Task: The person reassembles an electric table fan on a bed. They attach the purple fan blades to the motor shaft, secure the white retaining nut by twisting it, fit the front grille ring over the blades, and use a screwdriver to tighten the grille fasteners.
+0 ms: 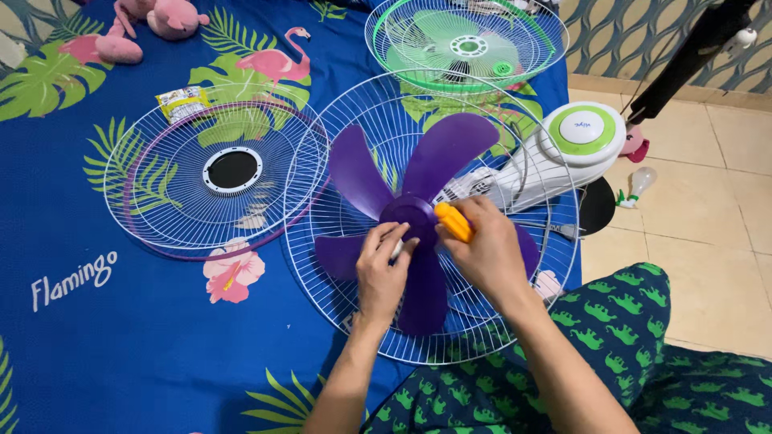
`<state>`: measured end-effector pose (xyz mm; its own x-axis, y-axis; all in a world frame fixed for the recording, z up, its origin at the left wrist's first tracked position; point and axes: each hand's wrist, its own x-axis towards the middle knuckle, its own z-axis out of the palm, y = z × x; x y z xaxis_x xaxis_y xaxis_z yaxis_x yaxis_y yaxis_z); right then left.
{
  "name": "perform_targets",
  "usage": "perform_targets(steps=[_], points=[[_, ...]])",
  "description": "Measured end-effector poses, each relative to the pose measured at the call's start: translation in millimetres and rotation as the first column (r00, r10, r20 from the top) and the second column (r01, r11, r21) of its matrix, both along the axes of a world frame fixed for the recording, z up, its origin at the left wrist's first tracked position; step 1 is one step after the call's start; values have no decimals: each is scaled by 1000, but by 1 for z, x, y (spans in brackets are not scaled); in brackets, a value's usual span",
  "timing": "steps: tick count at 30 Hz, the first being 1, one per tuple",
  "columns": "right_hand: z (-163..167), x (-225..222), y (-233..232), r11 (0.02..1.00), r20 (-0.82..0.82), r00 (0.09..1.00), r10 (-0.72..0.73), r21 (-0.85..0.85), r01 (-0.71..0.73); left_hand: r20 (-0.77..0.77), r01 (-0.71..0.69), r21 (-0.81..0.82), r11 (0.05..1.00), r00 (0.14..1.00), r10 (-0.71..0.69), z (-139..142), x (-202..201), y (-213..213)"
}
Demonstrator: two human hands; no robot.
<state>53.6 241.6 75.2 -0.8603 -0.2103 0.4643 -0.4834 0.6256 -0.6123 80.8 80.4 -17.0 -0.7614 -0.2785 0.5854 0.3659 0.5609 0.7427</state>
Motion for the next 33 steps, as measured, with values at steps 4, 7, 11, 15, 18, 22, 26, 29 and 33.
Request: perform_targets(steps=[4, 7, 11, 15, 18, 22, 26, 29, 33], points=[[-8, -2, 17, 999, 93, 994, -50, 13, 49, -97, -64, 107, 992, 992, 75, 0, -1, 12], [-16, -1, 23, 1000, 160, 987, -12, -18, 15, -121, -40, 274, 961, 990, 75, 4, 6, 17], [-18, 0, 17, 889, 550, 760, 347, -451, -79, -344, -30, -93, 995, 939, -4, 14, 24, 14], [-8, 6, 26, 755, 644, 489, 589, -654, -49, -375, 97, -156, 983, 915, -150, 26, 28, 13], [-2, 5, 31, 706, 558, 519, 648, -696, -132, -352, 55, -109, 992, 932, -91, 32, 33, 13], [-3, 1, 38, 746, 583, 559, 590, -658, -100, -219, 108, -62, 992, 969, -119, 34, 37, 15], [-11, -1, 39, 758, 606, 554, 571, -648, -73, -188, 177, 48, 983, 968, -165, 27, 36, 15], [-17, -3, 36, 787, 653, 550, 521, -617, -13, -185, 301, 261, 917, 948, -259, 19, 29, 10], [-25, -5, 38, 806, 690, 553, 467, -589, 55, -52, 219, 299, 929, 976, -213, 11, 18, -8]])
